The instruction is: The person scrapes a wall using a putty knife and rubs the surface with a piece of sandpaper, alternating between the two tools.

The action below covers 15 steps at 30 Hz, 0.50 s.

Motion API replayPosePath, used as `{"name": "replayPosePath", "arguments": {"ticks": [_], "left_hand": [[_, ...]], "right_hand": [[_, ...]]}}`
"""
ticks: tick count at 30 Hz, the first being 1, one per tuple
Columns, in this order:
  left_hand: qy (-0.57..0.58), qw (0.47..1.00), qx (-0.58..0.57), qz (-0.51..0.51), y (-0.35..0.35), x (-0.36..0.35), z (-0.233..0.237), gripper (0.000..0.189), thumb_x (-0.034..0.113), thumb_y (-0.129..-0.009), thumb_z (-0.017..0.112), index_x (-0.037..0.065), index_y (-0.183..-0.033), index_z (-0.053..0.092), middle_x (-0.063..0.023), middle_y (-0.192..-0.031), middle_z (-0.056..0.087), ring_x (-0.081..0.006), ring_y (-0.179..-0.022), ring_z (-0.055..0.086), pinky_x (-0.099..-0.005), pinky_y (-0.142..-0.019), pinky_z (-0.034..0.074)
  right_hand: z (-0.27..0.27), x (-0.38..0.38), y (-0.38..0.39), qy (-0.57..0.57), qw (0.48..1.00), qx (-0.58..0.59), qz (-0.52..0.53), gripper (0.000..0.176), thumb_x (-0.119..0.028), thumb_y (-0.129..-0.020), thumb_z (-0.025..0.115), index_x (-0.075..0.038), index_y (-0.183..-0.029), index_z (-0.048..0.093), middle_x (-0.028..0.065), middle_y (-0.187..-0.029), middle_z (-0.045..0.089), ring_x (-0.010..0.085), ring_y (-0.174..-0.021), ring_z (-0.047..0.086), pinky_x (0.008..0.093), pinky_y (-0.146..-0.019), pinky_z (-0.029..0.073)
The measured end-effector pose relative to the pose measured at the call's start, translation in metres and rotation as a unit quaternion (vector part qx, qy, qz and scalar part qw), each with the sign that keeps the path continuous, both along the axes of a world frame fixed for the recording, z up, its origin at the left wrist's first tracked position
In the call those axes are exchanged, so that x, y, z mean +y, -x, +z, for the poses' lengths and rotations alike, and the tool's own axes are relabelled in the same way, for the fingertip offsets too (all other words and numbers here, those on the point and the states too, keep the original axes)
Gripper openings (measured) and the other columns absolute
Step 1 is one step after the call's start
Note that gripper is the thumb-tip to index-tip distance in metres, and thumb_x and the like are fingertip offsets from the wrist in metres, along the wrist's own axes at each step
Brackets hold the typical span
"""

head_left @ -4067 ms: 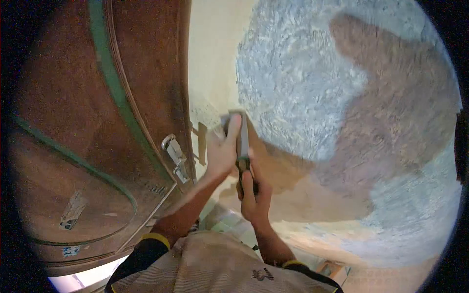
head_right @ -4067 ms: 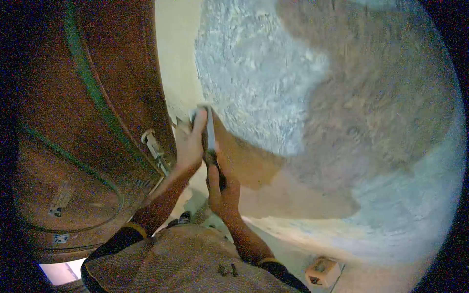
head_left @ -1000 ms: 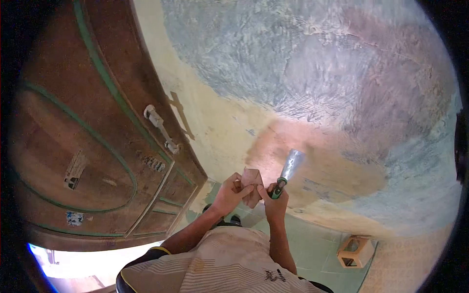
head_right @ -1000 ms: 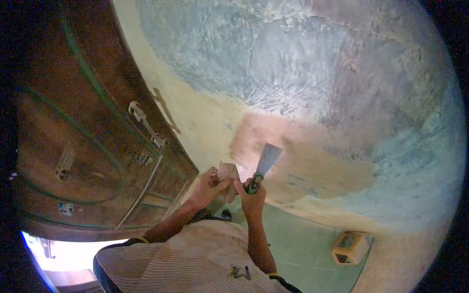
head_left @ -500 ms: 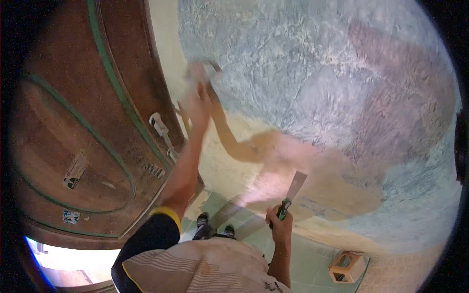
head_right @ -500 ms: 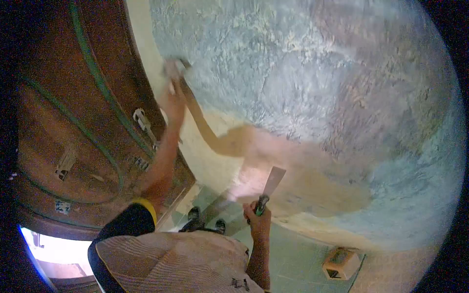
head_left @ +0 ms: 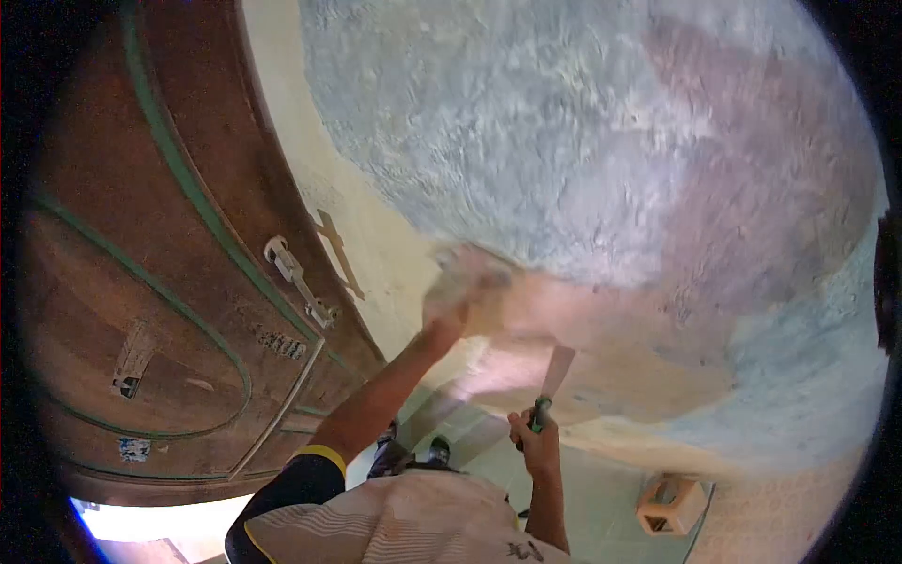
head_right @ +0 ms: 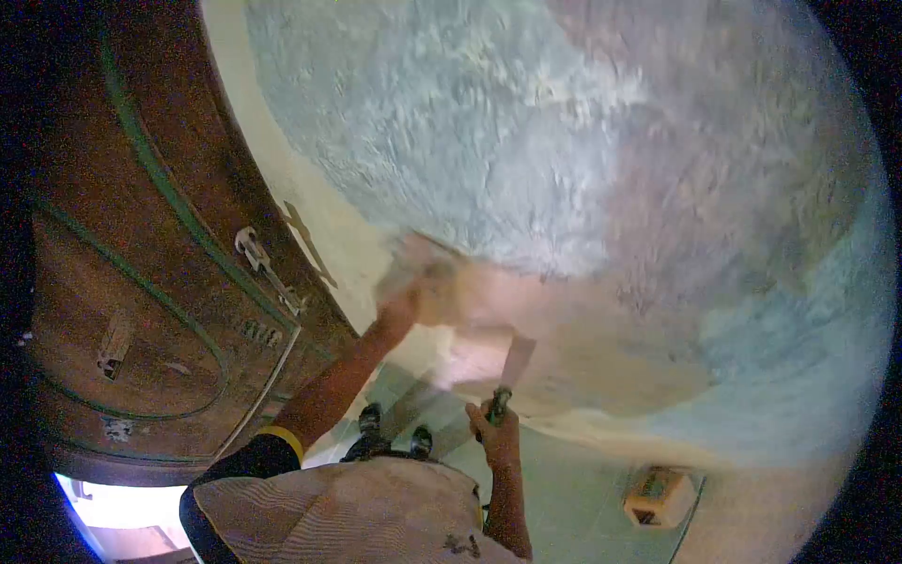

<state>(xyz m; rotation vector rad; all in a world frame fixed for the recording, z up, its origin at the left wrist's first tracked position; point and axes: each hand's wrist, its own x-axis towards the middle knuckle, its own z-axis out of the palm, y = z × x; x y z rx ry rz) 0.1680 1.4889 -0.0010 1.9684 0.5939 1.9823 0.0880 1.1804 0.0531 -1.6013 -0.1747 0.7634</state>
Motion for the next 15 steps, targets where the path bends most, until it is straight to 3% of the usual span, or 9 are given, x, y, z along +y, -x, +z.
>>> {"name": "replayPosePath", "arguments": {"ticks": [1,3,4,6,8,10,12,14,15], "left_hand": [[0.008,1.0,0.007,-0.012,0.012,-0.022,0.021,0.033,0.022,-0.102,0.051,-0.008,-0.113,0.062,-0.0214,-0.098,0.07,-0.0309,-0.083,0.067,-0.0384,-0.076,0.053],[0.015,1.0,-0.013,0.023,0.081,0.017,0.077,0.036,0.023,-0.102,0.05,-0.008,-0.117,0.061,-0.0219,-0.105,0.069,-0.0315,-0.088,0.067,-0.0387,-0.08,0.052],[0.017,0.999,-0.021,0.03,0.113,0.035,0.105,0.037,0.024,-0.102,0.05,-0.008,-0.119,0.06,-0.0221,-0.109,0.068,-0.0318,-0.091,0.067,-0.0388,-0.083,0.052],[0.019,0.998,-0.031,0.045,0.123,0.114,0.192,0.04,0.025,-0.103,0.048,-0.008,-0.123,0.059,-0.0225,-0.116,0.067,-0.0324,-0.097,0.067,-0.0391,-0.087,0.051],[0.005,0.996,-0.074,0.048,0.084,0.024,0.257,0.045,0.03,-0.103,0.048,-0.007,-0.128,0.058,-0.0224,-0.119,0.066,-0.0328,-0.097,0.068,-0.0392,-0.086,0.052],[0.131,0.991,-0.007,-0.015,0.053,-0.008,0.209,0.042,0.026,-0.103,0.05,-0.006,-0.13,0.057,-0.0216,-0.122,0.065,-0.0278,-0.105,0.066,-0.0351,-0.09,0.052],[-0.004,0.991,0.106,-0.08,0.034,-0.037,0.093,0.041,0.019,-0.102,0.048,-0.002,-0.137,0.052,-0.0207,-0.142,0.051,-0.0311,-0.132,0.049,-0.0419,-0.108,0.039],[-0.219,0.945,0.203,-0.136,0.047,-0.052,0.066,0.043,0.018,-0.103,0.047,-0.002,-0.141,0.047,-0.0197,-0.146,0.046,-0.032,-0.134,0.048,-0.0468,-0.108,0.039],[-0.223,0.941,0.206,-0.147,0.048,-0.052,0.062,0.043,0.018,-0.103,0.047,-0.002,-0.141,0.047,-0.0197,-0.146,0.046,-0.032,-0.134,0.048,-0.0468,-0.108,0.039]], "right_hand": [[-0.001,-0.001,0.001,0.024,0.998,-0.04,0.046,0.032,-0.023,-0.084,0.078,-0.009,-0.073,0.051,0.0003,-0.06,0.051,0.0083,-0.053,0.045,0.0254,-0.05,0.035],[-0.016,-0.012,-0.005,0.092,0.97,-0.173,0.144,0.04,-0.033,-0.082,0.08,-0.008,-0.071,0.051,0.0011,-0.06,0.052,0.0086,-0.055,0.046,0.0292,-0.052,0.039],[-0.016,-0.02,-0.004,0.1,0.976,-0.163,0.108,0.04,-0.033,-0.082,0.08,-0.008,-0.071,0.051,0.0011,-0.06,0.052,0.0086,-0.055,0.046,0.0292,-0.052,0.039],[-0.013,-0.028,0.002,0.067,0.953,-0.189,0.225,0.041,-0.035,-0.081,0.081,-0.006,-0.072,0.054,0.0024,-0.064,0.054,0.0117,-0.06,0.048,0.0324,-0.057,0.041],[-0.003,-0.03,0.005,0.09,0.957,-0.16,0.223,0.041,-0.037,-0.08,0.08,-0.005,-0.074,0.056,0.0031,-0.066,0.055,0.0134,-0.062,0.05,0.0336,-0.059,0.042],[-0.001,-0.038,0.004,0.108,0.953,-0.153,0.237,0.042,-0.039,-0.08,0.08,-0.004,-0.076,0.058,0.0038,-0.068,0.056,0.0151,-0.065,0.051,0.0348,-0.062,0.043],[-0.007,-0.043,0.007,0.038,0.95,-0.176,0.255,0.042,-0.041,-0.08,0.079,-0.003,-0.079,0.06,0.0052,-0.07,0.058,0.0161,-0.067,0.052,0.035,-0.063,0.042],[-0.009,-0.044,0.013,0.061,0.951,-0.186,0.241,0.042,-0.041,-0.081,0.077,-0.003,-0.079,0.06,0.0061,-0.071,0.059,0.0161,-0.068,0.054,0.0354,-0.064,0.043],[-0.014,-0.052,0.014,0.065,0.953,-0.187,0.228,0.042,-0.04,-0.082,0.077,-0.002,-0.08,0.06,0.0062,-0.071,0.059,0.0165,-0.068,0.054,0.0355,-0.064,0.043]]}}
